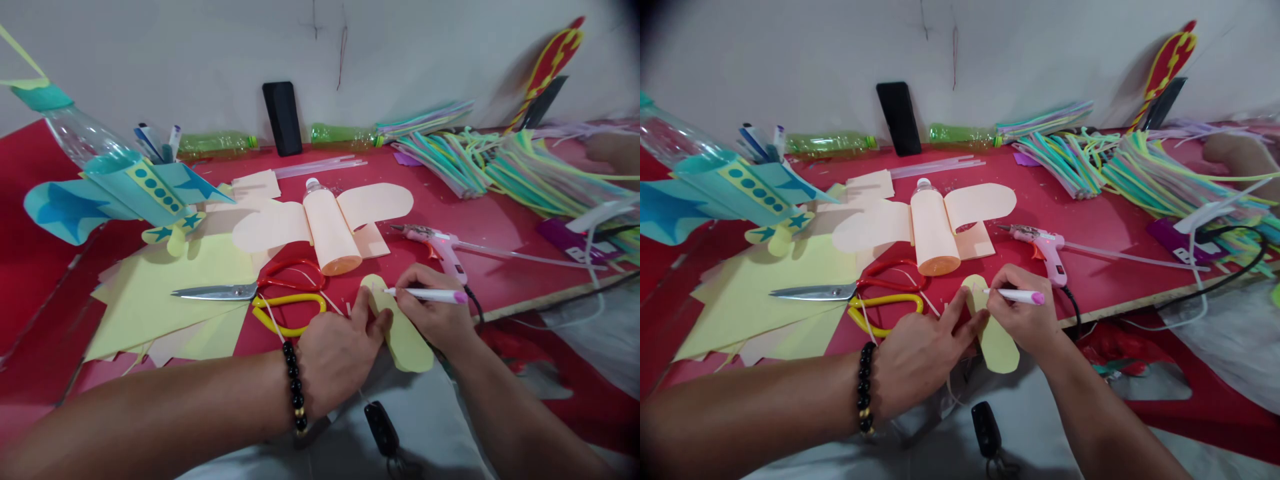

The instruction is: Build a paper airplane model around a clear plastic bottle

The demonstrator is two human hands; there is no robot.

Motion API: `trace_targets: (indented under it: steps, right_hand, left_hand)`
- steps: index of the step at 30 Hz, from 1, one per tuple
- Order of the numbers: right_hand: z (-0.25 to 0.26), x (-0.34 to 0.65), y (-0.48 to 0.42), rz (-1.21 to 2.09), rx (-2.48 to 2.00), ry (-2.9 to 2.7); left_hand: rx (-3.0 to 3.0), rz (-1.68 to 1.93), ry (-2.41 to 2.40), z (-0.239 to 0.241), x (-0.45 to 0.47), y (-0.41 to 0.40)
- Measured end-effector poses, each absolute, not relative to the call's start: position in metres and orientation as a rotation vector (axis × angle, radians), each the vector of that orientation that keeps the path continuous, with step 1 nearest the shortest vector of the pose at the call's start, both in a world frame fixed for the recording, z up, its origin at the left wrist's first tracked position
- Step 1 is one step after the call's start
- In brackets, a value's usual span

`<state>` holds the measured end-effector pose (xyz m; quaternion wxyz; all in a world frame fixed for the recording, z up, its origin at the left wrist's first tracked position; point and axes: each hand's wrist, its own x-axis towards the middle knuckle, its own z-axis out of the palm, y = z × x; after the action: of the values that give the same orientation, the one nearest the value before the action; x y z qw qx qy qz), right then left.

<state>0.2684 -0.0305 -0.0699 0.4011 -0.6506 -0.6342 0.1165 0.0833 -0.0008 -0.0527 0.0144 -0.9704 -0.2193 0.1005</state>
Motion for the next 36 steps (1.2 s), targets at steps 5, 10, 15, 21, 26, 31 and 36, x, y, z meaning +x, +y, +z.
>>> trace_targets:
  steps: [5,10,15,21,26,31,36]
  right_hand:
    - [-0.067,0.2664,-0.0293,0.3,-1.597,-1.677]
    - [-0.0659,0.2648,-0.0274,0.3,-1.561,-1.745]
    - [-0.0655,0.2644,-0.0274,0.311,-1.559,-1.775]
    - [-0.0656,0.2633,-0.0264,0.315,-1.551,-1.769]
    - [-0.065,0.2634,-0.0262,0.329,-1.546,-1.776]
    - [-0.0654,0.2623,-0.0262,0.312,-1.566,-1.752]
    - [-0.07,0.2637,-0.0262,0.283,-1.652,-1.628]
  left_hand:
    - [-3.028,0.318,-0.674,-0.0512,0.0835,-0.0005]
    - [-3.029,0.334,-0.665,-0.0509,0.0836,-0.0011]
    - [-3.016,0.352,-0.687,-0.0501,0.0838,-0.0016]
    - [-3.016,0.338,-0.698,-0.0499,0.0836,-0.0024]
    - [-3.014,0.366,-0.704,-0.0476,0.0839,-0.0026]
    - [-3.016,0.357,-0.694,-0.0475,0.0839,-0.0028]
    - [-2.985,0.331,-0.683,-0.0526,0.0827,-0.0041]
